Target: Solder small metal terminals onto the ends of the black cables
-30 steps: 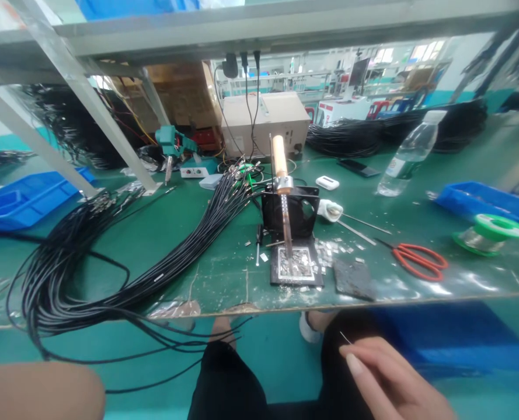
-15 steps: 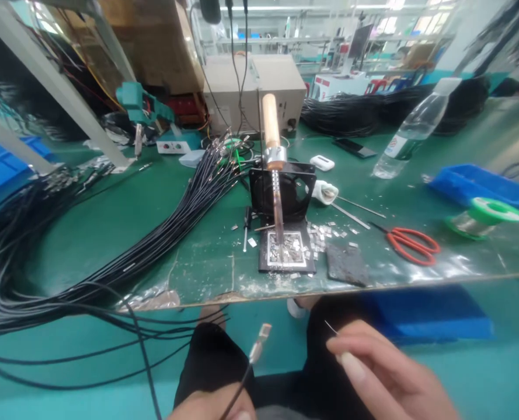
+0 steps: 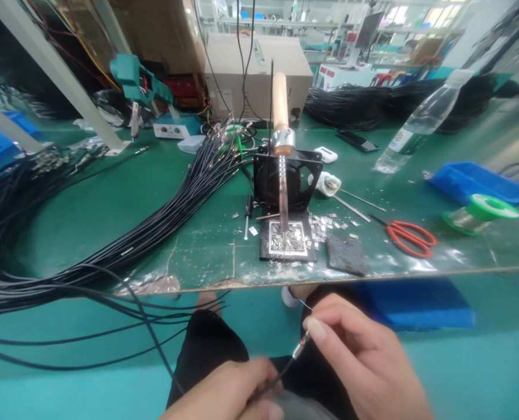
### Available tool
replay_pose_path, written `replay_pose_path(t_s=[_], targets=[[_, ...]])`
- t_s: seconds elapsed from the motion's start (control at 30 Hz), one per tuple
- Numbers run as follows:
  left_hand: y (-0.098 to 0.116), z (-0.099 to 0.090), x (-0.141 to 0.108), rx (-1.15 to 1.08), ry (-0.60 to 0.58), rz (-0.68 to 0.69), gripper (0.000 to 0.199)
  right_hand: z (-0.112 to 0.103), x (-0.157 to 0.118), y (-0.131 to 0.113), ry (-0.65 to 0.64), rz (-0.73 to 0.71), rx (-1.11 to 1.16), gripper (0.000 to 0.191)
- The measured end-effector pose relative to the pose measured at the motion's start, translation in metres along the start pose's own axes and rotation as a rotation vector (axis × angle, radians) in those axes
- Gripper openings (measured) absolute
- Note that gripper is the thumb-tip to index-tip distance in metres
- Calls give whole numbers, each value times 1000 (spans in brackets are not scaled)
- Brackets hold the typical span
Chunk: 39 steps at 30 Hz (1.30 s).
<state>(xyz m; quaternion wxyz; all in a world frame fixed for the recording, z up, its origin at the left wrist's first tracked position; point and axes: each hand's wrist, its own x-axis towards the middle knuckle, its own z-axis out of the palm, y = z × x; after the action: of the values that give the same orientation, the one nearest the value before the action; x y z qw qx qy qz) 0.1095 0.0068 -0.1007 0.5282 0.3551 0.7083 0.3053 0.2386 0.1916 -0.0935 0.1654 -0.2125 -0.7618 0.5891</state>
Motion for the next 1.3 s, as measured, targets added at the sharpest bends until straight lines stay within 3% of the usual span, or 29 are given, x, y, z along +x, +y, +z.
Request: replay_pose_path(t_s=[0.1,0.2,0.43,0.53,0.67,0.9,1.03,1.3], targets=[[15,-1,8,-294,-39,71,32,1,-1,2,-20,86,2,38],[29,1,16,-470,2,72,37,2,-2,3,-25,107,6,39],[29,6,27,-520,-1,13,47,-3,-8,6,-11,121,89,37],[28,6,26,-447,101,76,39,-4,-10,8,-12,124,114,35],[28,7,23,-190,337,197,30,-5,-10,12,-23,181,82,35],[18,17,23,109,607,523,17,-5,-7,9,15,193,88,44],[17,19,24,160,651,581,14,-4,-9,5,45,164,113,38],[15,19,22,153,630,561,14,-3,-8,5,40,151,120,31]])
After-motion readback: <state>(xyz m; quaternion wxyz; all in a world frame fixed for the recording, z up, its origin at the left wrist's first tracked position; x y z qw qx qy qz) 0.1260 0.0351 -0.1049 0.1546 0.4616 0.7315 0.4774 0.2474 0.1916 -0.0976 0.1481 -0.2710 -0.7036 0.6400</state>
